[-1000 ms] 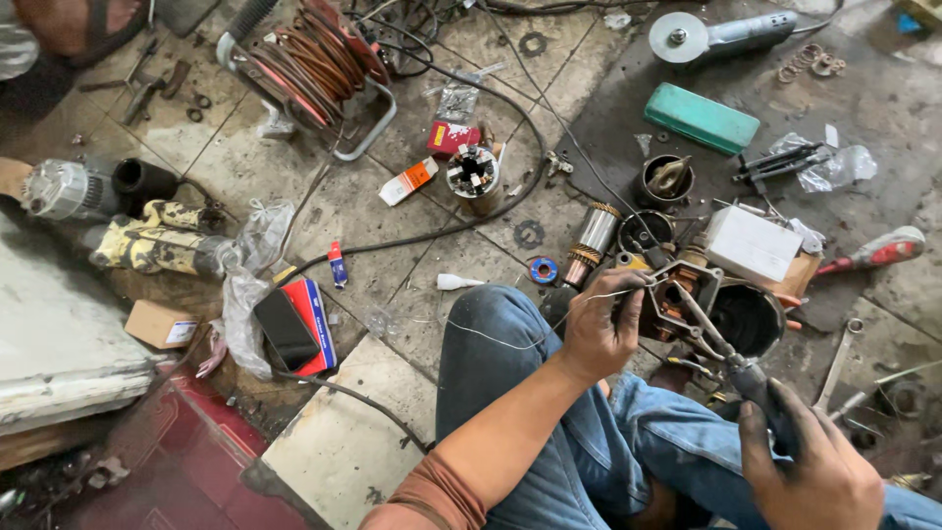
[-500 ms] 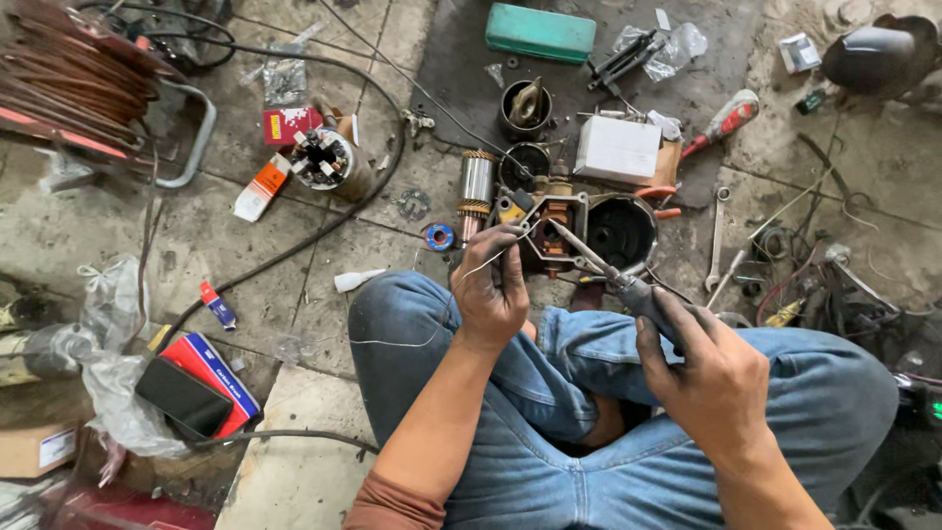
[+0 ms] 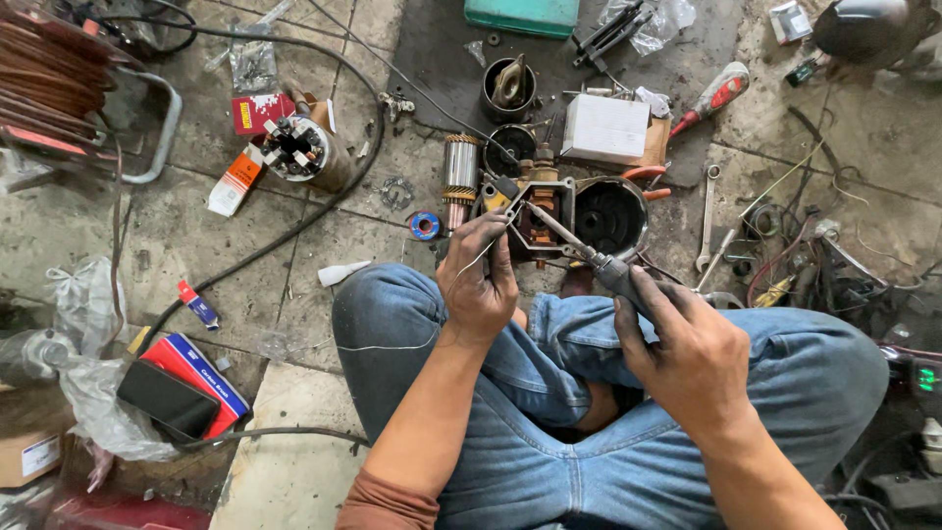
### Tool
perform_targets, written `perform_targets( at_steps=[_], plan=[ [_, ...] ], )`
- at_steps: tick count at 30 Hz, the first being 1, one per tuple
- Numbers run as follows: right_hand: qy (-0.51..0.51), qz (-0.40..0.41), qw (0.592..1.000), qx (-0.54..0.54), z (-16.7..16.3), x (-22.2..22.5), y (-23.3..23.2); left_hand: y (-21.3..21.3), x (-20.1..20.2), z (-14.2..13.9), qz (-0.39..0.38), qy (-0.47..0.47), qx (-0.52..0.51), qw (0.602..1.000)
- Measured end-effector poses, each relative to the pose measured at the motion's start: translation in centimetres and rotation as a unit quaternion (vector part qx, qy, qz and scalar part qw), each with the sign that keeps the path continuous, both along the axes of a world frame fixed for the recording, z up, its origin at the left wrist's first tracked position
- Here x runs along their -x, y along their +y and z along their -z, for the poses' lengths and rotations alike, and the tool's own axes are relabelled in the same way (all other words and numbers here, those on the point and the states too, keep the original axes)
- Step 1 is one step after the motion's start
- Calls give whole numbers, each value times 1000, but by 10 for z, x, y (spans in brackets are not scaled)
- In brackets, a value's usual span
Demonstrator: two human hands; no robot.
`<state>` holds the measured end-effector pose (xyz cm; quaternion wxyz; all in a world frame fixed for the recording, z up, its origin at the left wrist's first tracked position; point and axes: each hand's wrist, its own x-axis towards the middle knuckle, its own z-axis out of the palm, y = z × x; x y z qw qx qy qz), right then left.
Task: The person sits on the floor and uses a soldering iron to solder wires onto a motor component. They then open a small box and remove a small part, inspecting it closely.
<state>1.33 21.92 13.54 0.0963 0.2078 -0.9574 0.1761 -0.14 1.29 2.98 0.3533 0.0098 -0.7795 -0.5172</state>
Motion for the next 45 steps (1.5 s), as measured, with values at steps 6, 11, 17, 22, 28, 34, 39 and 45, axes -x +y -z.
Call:
perform_targets(
  at_steps=[6,11,17,22,28,34,39,45],
  plan=[
    [1,-9,1000,-1,0,1,-4,0,0,-1,4,6,0,1000],
    [-11,-2,1000,-4,-1,-1,-7,-1,-1,-2,6,-2,7,1000],
    [-16,-2,1000,-16,-6,-4,-12,1,-2,-1,6,7,4,1000],
    [-23,1,999,-37,-11,-7,-14,2,-2,0,2,3,9,1000],
    [-43,10,998,-55,-9,-7,-16,2,-2,-1,-1,-7,16,1000],
    [-31,24,999,6,-8,-10,-13,2,-4,-1,1,-5,12,1000],
    [-42,17,999,7,-8,-13,-13,5,-4,-3,4,-2,10,1000],
    [-39,14,999,10,-6,-14,-18,5,-4,0,3,-5,19,1000]
  ],
)
